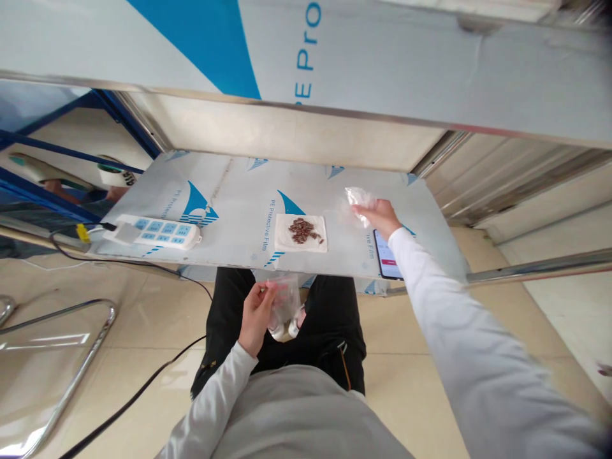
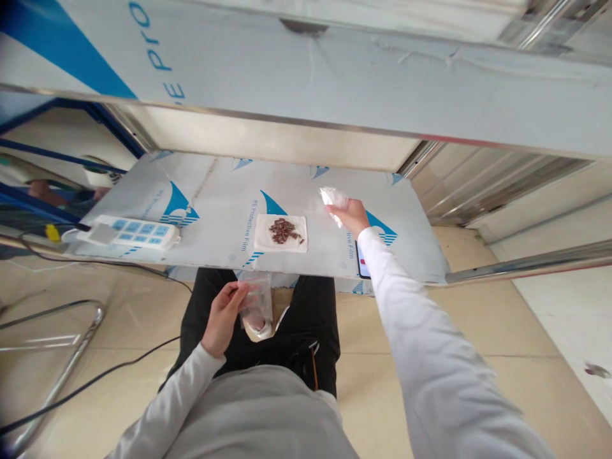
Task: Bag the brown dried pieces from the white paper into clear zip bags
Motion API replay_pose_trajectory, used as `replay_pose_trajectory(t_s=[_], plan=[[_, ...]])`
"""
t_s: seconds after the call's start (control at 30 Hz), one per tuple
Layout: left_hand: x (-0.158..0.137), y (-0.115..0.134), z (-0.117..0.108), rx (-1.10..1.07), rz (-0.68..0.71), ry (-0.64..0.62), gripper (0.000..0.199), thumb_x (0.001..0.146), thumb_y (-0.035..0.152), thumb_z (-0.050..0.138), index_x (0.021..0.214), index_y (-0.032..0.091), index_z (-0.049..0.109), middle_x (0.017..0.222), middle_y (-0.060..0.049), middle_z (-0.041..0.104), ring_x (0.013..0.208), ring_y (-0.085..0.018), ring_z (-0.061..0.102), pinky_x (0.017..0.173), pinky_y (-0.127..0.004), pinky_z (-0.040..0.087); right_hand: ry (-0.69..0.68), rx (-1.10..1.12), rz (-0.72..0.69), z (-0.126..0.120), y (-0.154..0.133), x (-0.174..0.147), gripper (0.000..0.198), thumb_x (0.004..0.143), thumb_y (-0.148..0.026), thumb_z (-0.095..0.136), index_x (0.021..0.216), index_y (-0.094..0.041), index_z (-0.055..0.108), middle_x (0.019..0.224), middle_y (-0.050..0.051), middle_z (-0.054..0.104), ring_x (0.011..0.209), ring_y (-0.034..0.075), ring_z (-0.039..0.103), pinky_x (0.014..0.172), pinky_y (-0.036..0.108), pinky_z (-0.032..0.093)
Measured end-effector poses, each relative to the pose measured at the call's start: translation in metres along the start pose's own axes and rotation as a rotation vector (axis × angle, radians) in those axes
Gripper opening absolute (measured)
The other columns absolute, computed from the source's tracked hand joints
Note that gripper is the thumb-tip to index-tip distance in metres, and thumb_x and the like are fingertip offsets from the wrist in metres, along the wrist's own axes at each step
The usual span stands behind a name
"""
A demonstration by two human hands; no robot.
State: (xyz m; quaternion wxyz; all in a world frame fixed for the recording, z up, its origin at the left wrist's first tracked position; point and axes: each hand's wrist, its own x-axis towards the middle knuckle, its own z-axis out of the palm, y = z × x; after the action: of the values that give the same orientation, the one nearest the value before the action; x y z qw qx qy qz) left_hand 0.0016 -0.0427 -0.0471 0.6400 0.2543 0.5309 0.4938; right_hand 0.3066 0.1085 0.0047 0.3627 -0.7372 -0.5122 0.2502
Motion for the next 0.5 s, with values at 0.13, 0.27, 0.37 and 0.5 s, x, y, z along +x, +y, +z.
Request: replay_pose_trajectory(t_s=[0.13, 0.27, 0.37, 0.5], plan=[[0.023, 0.013, 0.014, -0.224, 0.01, 0.028, 0.039, 0.067, 0.043, 0.076, 0.086, 0.019, 0.051, 0.092, -0.004, 0.073, 0.081, -0.02, 0.071, 0.078, -0.034, 0.054, -0.347, 0.427, -0.02, 0.048, -0.046, -0.068, 0.04, 0.063, -0.045, 0.074, 0.084, -0.011, 0.067, 0.078, 0.005, 0.07, 0.071, 0.018, 0.063, 0.065, 0.029, 0.05], [0.03, 0.04, 0.01, -0.451, -0.016, -0.118, 0.046, 0.076, 0.055, 0.063, 0.103, 0.018, 0.06, 0.102, -0.008, 0.072, 0.098, -0.026, 0.068, 0.084, -0.039, 0.054, -0.449, 0.264, -0.159, 0.101, -0.074, -0.113, 0.035, 0.068, -0.041, 0.074, 0.089, -0.014, 0.066, 0.08, 0.004, 0.069, 0.074, 0.018, 0.063, 0.07, 0.03, 0.05], [0.022, 0.053, -0.005, -0.487, -0.001, -0.189, 0.062, 0.077, 0.065, 0.055, 0.115, 0.016, 0.061, 0.112, -0.011, 0.069, 0.109, -0.03, 0.063, 0.086, -0.039, 0.054, -0.389, 0.039, -0.311, 0.13, -0.089, -0.13, 0.032, 0.075, -0.031, 0.069, 0.102, -0.016, 0.062, 0.091, 0.006, 0.068, 0.084, 0.021, 0.063, 0.079, 0.034, 0.049], [0.017, 0.046, -0.02, -0.342, 0.089, -0.053, 0.052, 0.072, 0.032, 0.075, 0.121, 0.022, 0.059, 0.116, -0.006, 0.068, 0.101, -0.023, 0.066, 0.076, -0.028, 0.055, -0.4, -0.193, -0.585, 0.159, -0.108, -0.15, 0.042, 0.078, -0.012, 0.057, 0.12, -0.013, 0.053, 0.111, 0.014, 0.06, 0.102, 0.025, 0.055, 0.091, 0.039, 0.046]])
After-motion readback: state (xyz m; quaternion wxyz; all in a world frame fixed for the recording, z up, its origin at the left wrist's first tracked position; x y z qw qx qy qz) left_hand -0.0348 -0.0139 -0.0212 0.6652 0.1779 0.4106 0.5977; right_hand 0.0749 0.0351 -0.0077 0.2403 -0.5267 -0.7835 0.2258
